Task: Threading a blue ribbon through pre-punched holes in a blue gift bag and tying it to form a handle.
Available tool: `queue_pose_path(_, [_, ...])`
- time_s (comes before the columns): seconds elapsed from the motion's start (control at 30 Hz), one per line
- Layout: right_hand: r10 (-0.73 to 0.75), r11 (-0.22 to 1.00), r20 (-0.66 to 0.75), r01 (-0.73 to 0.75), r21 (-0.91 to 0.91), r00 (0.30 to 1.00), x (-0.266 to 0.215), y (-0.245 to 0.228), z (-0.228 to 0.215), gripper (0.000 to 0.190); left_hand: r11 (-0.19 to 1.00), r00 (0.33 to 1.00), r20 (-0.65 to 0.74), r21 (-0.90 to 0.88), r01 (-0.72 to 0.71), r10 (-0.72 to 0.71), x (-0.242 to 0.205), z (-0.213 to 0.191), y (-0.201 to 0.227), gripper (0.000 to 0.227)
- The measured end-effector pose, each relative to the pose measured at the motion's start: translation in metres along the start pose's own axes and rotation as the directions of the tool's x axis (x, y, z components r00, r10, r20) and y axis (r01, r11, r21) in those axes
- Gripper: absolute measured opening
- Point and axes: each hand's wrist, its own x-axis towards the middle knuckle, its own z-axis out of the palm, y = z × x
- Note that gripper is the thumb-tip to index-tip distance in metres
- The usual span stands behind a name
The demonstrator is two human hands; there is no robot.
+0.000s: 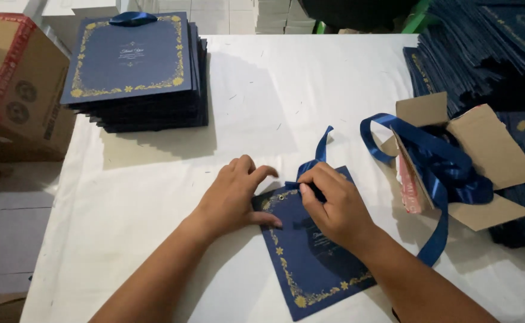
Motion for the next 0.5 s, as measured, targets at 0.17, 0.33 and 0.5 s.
queue_pose_path(0.17, [0.022, 1.0, 0.039, -0.022, 0.006, 0.999, -0.001, 0.004, 0.006, 0.019, 0.883, 0.95, -0.308, -0.429, -0.191, 0.056, -0.007, 0.017, 0.008, 0.057])
queue_pose_path(0.33, [-0.047, 0.998, 0.071, 0.044, 0.039, 0.996, -0.002, 0.004, 0.008, 0.016, 0.76, 0.902, -0.424, -0.611, -0.22, -0.08, -0.014, 0.024, 0.017, 0.022])
queue_pose_path(0.5, [-0.074, 0.997, 0.068, 0.073, 0.029, 0.995, -0.004, 0.001, 0.01, 0.015, 0.808, 0.9, -0.429, -0.557, -0.194, -0.08, -0.014, 0.026, 0.016, 0.01])
